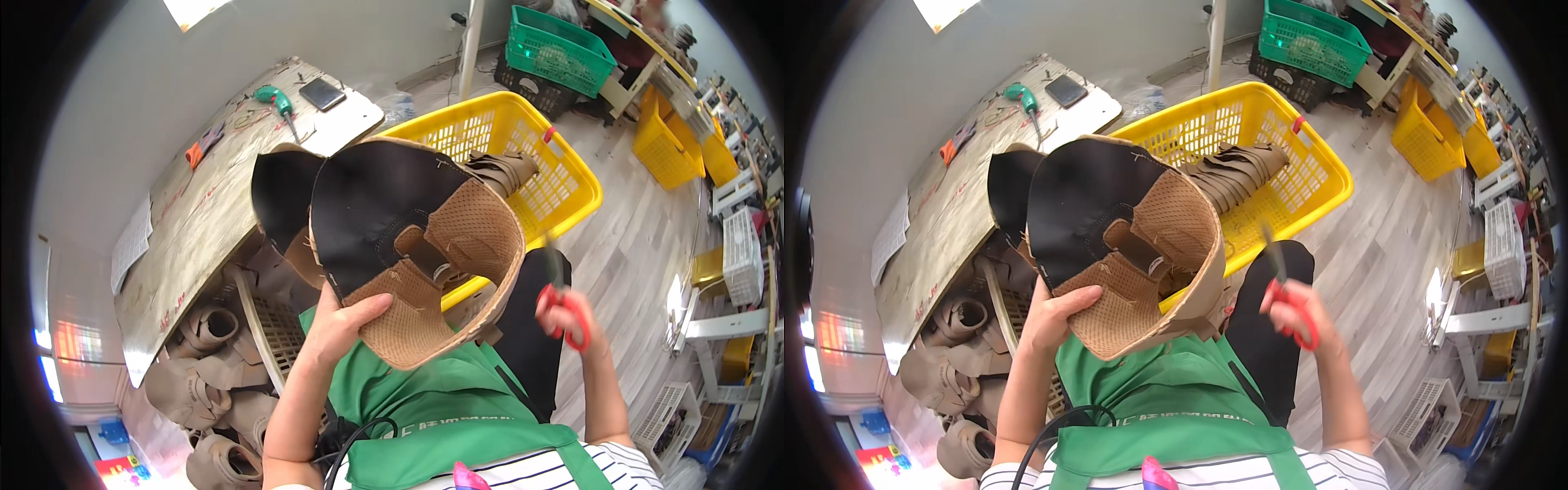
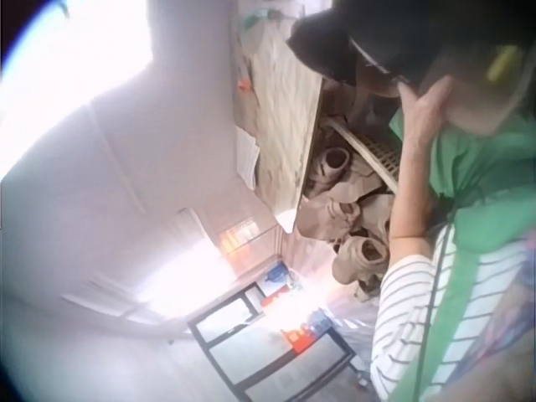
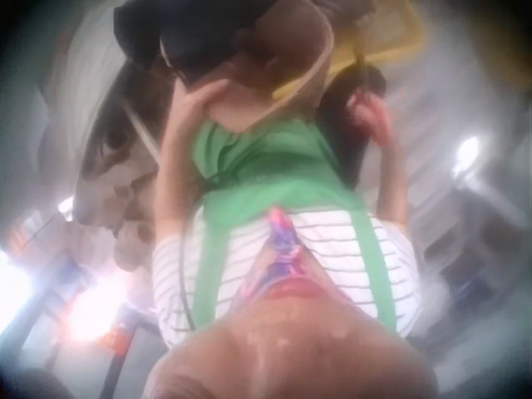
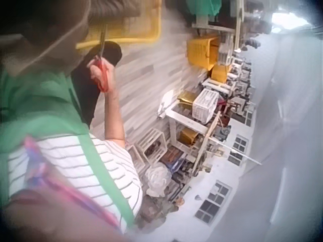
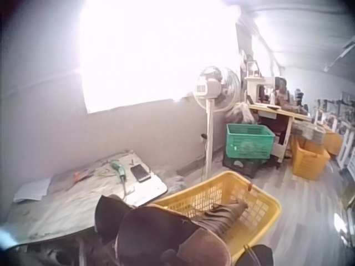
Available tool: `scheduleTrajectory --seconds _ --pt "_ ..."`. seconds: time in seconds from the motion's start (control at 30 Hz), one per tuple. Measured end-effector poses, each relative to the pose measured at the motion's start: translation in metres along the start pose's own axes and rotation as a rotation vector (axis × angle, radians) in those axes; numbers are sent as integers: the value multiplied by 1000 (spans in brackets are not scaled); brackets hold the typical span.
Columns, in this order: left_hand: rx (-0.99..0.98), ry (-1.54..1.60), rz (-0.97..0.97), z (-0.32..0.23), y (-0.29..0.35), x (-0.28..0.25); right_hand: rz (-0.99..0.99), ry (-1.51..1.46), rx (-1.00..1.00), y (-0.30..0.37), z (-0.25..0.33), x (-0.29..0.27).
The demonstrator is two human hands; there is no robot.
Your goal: The person sits on the floor and uses red-handled scissors to trim the edges of shoe sole components. They repeatedly pick up a sole from a yellow basket, trim the excess material, and place the finished piece back into the basket.
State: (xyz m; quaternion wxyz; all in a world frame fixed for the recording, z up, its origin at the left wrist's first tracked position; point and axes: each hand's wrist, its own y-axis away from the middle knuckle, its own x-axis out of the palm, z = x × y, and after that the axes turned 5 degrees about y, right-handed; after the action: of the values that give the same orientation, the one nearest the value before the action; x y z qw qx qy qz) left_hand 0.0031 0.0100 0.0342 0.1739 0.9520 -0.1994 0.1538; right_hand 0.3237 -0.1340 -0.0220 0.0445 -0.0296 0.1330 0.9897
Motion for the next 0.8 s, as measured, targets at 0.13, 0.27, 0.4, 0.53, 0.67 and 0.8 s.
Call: scheduleTrajectory --seconds 0.13,0.27,0.4,0.53,0.67,0.8 --pt "33 16 -1 -5 6 -6 297 -1 223 15 -16 27" --pt "7 109 -10 -17 15 -4 430 -146 171 10 -19 45" --pt "40 36 -33 -26 23 -8 508 -109 189 15 -39 46" --pt "-19 31 -4 -21 27 -2 537 -43 78 10 -35 56" --pt "-96 -2 19 -18 35 5 448 -271 30 -10 -30 75" --pt "-104 -2 39 -22 38 7 393 -318 93 -12 -43 79"
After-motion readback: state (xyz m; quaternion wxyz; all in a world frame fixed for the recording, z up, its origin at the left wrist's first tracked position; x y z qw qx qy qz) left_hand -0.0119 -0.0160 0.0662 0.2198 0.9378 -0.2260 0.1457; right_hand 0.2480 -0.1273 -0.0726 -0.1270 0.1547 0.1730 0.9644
